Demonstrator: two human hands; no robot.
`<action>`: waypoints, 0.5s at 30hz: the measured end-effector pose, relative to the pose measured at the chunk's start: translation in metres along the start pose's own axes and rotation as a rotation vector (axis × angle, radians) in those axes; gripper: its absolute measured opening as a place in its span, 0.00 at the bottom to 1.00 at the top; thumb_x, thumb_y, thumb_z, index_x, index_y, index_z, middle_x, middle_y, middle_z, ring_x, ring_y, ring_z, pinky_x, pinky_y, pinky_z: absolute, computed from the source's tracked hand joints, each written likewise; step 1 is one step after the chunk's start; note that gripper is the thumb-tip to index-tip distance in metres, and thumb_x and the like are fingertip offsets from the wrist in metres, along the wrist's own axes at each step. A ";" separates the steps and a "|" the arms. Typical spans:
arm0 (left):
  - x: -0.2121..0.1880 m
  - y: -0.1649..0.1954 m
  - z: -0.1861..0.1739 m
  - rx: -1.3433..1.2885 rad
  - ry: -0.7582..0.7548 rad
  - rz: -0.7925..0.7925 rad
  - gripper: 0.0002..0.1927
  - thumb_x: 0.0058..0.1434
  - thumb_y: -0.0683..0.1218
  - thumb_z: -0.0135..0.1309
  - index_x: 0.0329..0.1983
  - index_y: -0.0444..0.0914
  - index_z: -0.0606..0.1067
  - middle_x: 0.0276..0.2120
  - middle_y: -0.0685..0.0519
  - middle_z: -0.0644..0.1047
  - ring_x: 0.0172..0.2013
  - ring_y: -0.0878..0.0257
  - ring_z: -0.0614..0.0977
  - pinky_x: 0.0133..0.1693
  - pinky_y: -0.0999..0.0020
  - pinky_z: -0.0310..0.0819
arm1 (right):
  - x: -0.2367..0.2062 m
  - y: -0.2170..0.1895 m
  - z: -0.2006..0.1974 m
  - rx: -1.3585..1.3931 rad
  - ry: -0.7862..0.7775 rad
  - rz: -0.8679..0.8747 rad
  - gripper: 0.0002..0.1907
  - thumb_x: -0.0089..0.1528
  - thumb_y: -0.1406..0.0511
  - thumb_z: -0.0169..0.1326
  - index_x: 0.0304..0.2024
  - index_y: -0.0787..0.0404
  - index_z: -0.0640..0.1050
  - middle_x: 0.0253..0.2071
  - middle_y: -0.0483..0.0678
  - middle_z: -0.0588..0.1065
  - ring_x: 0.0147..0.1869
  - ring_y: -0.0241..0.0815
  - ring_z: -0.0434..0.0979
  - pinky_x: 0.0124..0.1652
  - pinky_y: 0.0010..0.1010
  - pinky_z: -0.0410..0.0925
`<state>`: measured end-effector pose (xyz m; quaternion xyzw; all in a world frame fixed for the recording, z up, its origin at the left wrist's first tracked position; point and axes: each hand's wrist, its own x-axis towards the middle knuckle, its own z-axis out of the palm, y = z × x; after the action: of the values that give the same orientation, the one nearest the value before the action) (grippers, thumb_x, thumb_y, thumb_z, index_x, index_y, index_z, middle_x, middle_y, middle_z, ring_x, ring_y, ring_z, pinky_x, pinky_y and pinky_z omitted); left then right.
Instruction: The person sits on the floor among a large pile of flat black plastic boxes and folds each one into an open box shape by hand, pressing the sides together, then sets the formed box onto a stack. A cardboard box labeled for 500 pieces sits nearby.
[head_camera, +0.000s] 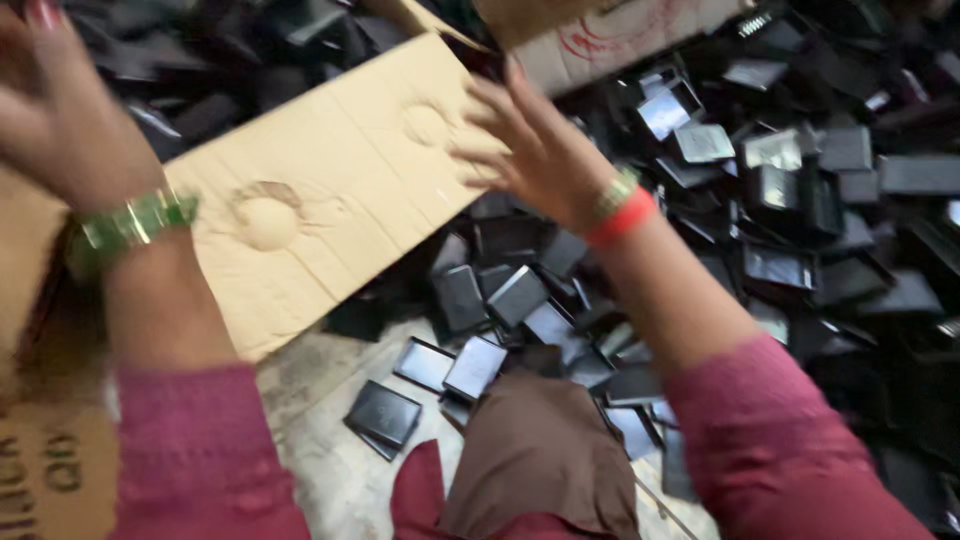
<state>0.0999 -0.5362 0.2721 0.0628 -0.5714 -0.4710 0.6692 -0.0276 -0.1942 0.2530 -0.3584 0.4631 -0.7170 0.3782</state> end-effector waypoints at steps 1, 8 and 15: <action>-0.034 -0.006 -0.005 0.031 -0.036 0.101 0.08 0.75 0.37 0.60 0.53 0.31 0.74 0.48 0.49 0.79 0.46 0.63 0.81 0.51 0.69 0.81 | -0.037 0.007 -0.020 -0.020 0.035 0.067 0.42 0.67 0.45 0.53 0.76 0.59 0.58 0.76 0.48 0.57 0.77 0.48 0.62 0.69 0.43 0.63; -0.297 0.029 0.050 -0.097 -0.304 -0.454 0.08 0.63 0.38 0.59 0.43 0.38 0.73 0.40 0.55 0.76 0.40 0.67 0.77 0.46 0.71 0.75 | -0.333 0.074 -0.080 -0.124 0.874 0.382 0.31 0.66 0.54 0.48 0.67 0.62 0.69 0.63 0.53 0.74 0.64 0.49 0.75 0.58 0.43 0.68; -0.487 0.131 0.064 -0.187 -1.136 -0.315 0.10 0.55 0.48 0.64 0.37 0.39 0.78 0.36 0.48 0.79 0.41 0.50 0.81 0.45 0.55 0.75 | -0.526 0.112 -0.037 0.008 1.358 0.314 0.27 0.68 0.54 0.44 0.65 0.63 0.70 0.60 0.56 0.75 0.62 0.51 0.75 0.58 0.45 0.66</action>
<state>0.1675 -0.0933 0.0318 -0.1742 -0.7797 -0.5727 0.1836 0.2046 0.2478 0.0505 0.2417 0.6407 -0.7211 0.1055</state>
